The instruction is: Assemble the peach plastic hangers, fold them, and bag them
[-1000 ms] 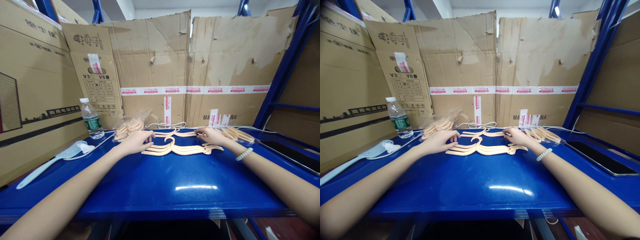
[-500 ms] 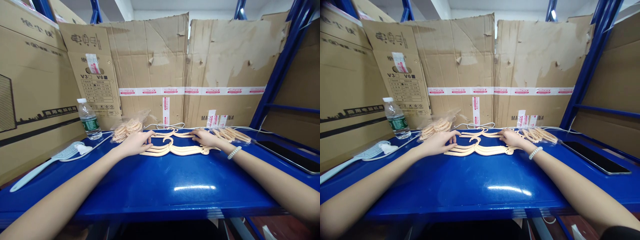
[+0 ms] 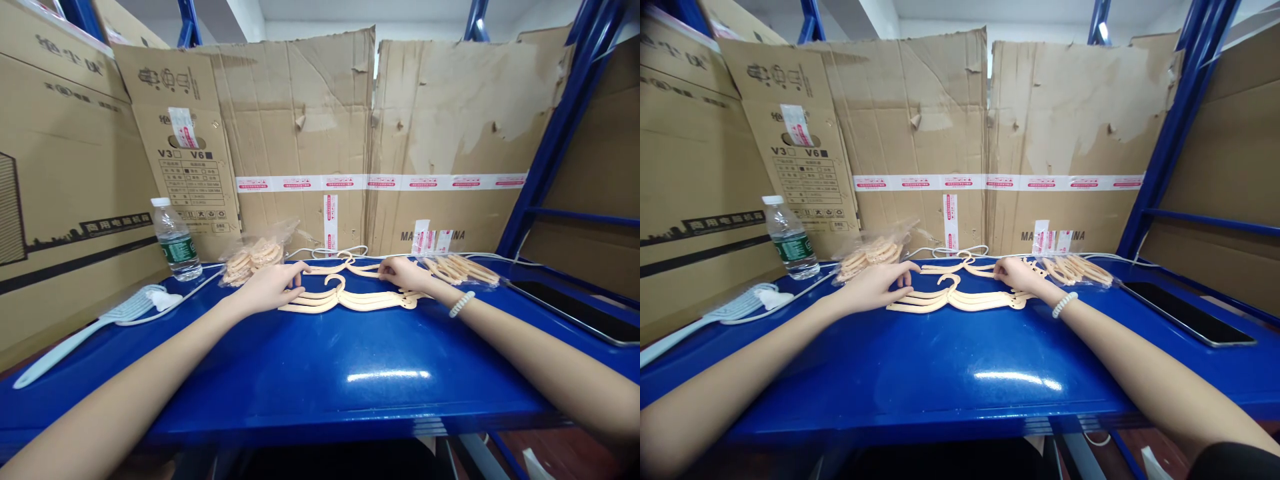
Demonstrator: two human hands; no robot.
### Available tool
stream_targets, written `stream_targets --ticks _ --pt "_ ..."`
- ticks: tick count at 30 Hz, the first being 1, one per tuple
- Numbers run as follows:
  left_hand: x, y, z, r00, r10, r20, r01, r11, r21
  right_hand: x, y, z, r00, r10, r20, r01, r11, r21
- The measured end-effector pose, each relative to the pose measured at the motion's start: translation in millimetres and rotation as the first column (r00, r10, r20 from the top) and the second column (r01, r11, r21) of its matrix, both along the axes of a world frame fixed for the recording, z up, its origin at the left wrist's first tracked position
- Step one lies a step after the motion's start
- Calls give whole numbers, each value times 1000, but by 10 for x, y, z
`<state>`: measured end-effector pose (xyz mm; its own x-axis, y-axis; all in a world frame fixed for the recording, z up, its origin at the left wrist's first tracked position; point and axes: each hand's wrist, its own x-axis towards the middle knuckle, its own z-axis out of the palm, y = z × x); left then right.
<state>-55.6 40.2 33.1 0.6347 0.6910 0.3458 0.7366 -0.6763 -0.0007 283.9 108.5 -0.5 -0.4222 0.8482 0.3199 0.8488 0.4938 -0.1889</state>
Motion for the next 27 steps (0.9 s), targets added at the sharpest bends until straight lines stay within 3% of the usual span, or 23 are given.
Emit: stream_targets --ticks 7,13,19,22,24,27 --pt "25 -4 11 990 -1 139 -13 995 101 84 -94 108 994 -43 -102 52 994 92" --pt "88 -36 -14 965 -17 261 -43 973 225 -10 -395 290 981 140 -134 -94 949 300" --pt "149 -70 -46 952 -104 286 105 994 13 -236 -643 380 958 243 -154 -191 938 290" --pt "158 -44 -56 938 -57 343 82 995 -58 -166 -576 390 951 238 -196 -195 956 219" --pt "159 -20 -76 929 -12 369 40 997 -68 -28 -470 404 939 218 -268 -163 964 212" --pt "172 1 -121 918 11 396 26 996 -88 244 -274 407 934 92 -344 6 962 273"
